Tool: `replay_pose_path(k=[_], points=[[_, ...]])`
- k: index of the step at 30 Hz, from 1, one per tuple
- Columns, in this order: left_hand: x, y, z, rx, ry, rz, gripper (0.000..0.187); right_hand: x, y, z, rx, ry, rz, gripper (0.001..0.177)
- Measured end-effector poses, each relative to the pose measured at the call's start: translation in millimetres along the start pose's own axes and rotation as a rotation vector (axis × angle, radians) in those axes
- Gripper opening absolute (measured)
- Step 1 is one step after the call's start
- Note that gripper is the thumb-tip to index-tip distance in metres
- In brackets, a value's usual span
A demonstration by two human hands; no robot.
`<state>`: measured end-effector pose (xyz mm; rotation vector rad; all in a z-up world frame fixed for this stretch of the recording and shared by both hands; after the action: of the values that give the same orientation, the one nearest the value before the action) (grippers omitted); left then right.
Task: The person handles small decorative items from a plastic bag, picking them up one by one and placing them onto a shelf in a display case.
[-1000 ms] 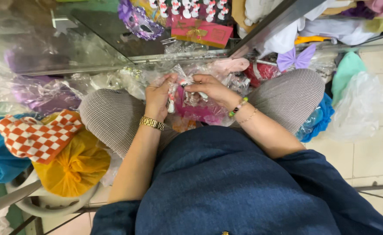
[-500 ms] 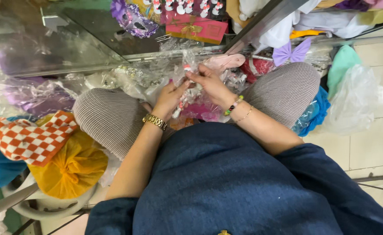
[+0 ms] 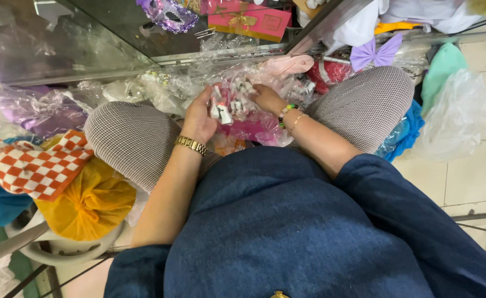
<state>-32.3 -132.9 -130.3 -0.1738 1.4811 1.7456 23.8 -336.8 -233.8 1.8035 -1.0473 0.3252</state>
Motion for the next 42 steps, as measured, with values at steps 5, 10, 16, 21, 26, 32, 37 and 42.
replay_pose_path(k=[5, 10, 16, 21, 26, 32, 37, 42], points=[[7, -33, 3, 0.001, 0.153, -0.030, 0.031, 40, 42, -57, 0.093, -0.235, 0.136, 0.050], [-25, -6, 14, -0.120, 0.019, -0.138, 0.019, 54, 85, -124, 0.251, -0.680, -0.126, 0.045], [3, -37, 38, -0.363, -0.567, -0.216, 0.026, 77, 94, -130, 0.538, -0.278, 0.114, 0.043], [-31, -2, 59, -0.326, -0.443, -0.222, 0.027, 110, 72, -101, 0.546, 0.216, 0.312, 0.031], [-27, -17, 46, -0.026, -0.201, -0.248, 0.034, 108, 86, -102, 0.554, -0.526, 0.026, 0.050], [-24, -7, 32, 0.076, -0.335, -0.174, 0.039, 92, 83, -110, 0.334, -0.919, -0.065, 0.027], [-16, -18, 20, 0.135, -0.422, -0.183, 0.064, 82, 69, -104, 0.349, -0.777, 0.064, 0.017], [-14, -16, 19, -0.071, -0.719, -0.252, 0.089, 64, 49, -81, 0.243, -0.909, 0.035, 0.021]])
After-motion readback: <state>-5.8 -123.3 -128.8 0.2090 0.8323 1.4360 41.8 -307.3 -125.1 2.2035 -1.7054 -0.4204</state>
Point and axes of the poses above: each hand's wrist, its own y-axis away from the middle knuckle, its own x-axis out of the back of the hand, z = x × y, the point moved 6 cm from there along -y, towards the middle knuckle, and after that the axes turned 14 degrees about y, right-handed, at the moved point
